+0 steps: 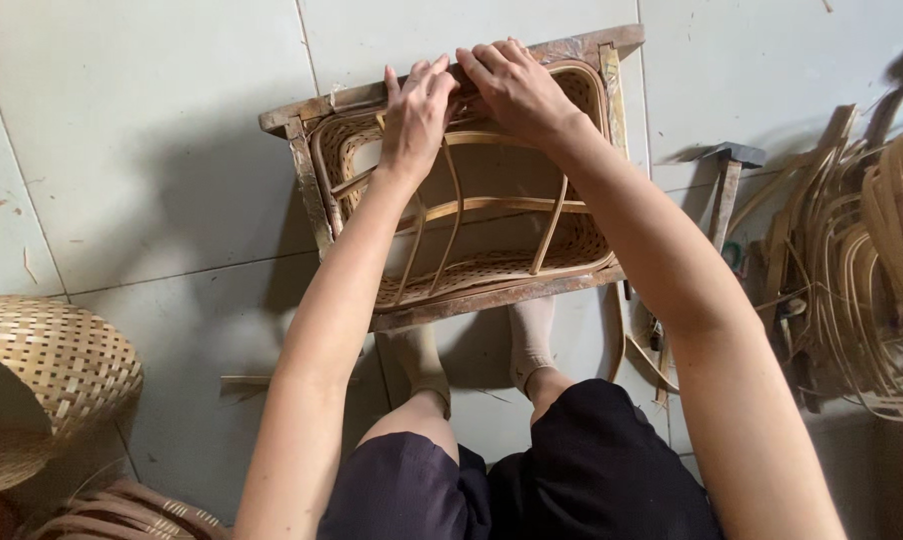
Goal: The person assembles a rectangular woven basket by inserting and securing wooden frame pieces into a wooden mold. They use a hammer to tap the frame pieces into place and adjust the basket's position within the mold.
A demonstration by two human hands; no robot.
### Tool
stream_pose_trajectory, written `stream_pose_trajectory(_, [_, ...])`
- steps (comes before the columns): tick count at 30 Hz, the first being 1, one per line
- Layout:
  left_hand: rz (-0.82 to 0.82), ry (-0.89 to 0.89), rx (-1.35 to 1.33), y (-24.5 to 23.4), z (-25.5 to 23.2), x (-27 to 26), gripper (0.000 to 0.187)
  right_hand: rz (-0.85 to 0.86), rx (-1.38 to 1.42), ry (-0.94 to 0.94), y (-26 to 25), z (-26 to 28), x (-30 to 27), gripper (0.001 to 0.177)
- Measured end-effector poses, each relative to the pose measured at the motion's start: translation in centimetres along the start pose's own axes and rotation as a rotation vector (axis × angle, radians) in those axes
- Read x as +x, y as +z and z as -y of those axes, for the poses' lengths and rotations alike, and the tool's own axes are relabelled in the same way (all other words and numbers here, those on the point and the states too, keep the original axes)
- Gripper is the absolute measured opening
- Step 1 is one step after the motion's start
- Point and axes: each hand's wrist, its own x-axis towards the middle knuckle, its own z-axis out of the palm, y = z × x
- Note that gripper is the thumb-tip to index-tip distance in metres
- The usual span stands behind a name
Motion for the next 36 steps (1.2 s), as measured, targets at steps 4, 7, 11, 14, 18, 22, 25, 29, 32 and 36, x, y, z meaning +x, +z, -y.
stream_pose_trajectory(4, [0.017, 0.018, 0.037, 0.3, 0.4, 0.2, 0.008, -0.107, -0.012, 0.002, -0.4, 0.0, 0.4, 0.045])
stream_pose_trajectory(7, [0.008, 0.042, 0.058, 0.2, 0.4, 0.3, 0.011, -0.101, 0.016, 0.028, -0.7, 0.4, 0.6, 0.046])
stream_pose_trajectory(11, [0.011, 0.048, 0.066, 0.0, 0.1, 0.0, 0.01, -0.085, 0.051, 0.066, -0.6, 1.1, 0.3, 0.047])
stream_pose_trajectory(14, [0.016, 0.032, 0.03, -0.4, -0.1, 0.4, 0.009, -0.086, 0.032, 0.056, -0.9, 0.9, 0.5, 0.046])
stream_pose_trajectory(18, [0.023, 0.012, -0.006, -0.5, 0.2, 1.6, 0.008, -0.074, -0.027, 0.016, -1.2, 0.3, 1.0, 0.051])
stream_pose_trajectory(22, [0.04, -0.024, -0.024, 0.2, 0.5, 1.0, 0.014, -0.02, 0.075, 0.039, -0.6, 0.8, 0.4, 0.05])
stream_pose_trajectory(25, [-0.001, 0.001, -0.002, 0.1, 1.0, 2.4, 0.017, -0.093, -0.061, -0.014, -1.2, 0.1, 1.6, 0.048])
stream_pose_trajectory(29, [0.008, 0.012, -0.018, 0.1, 0.7, 1.3, 0.01, -0.076, 0.014, 0.013, -0.5, 0.6, 0.8, 0.046])
stream_pose_trajectory(32, [-0.006, 0.031, 0.005, -0.5, 0.8, 1.6, 0.011, -0.126, 0.038, 0.011, -0.5, 0.4, 1.0, 0.05])
stream_pose_trajectory(36, [-0.022, 0.001, 0.004, -0.7, 0.5, 1.7, 0.012, -0.165, 0.059, 0.016, -0.7, 0.8, 1.0, 0.05])
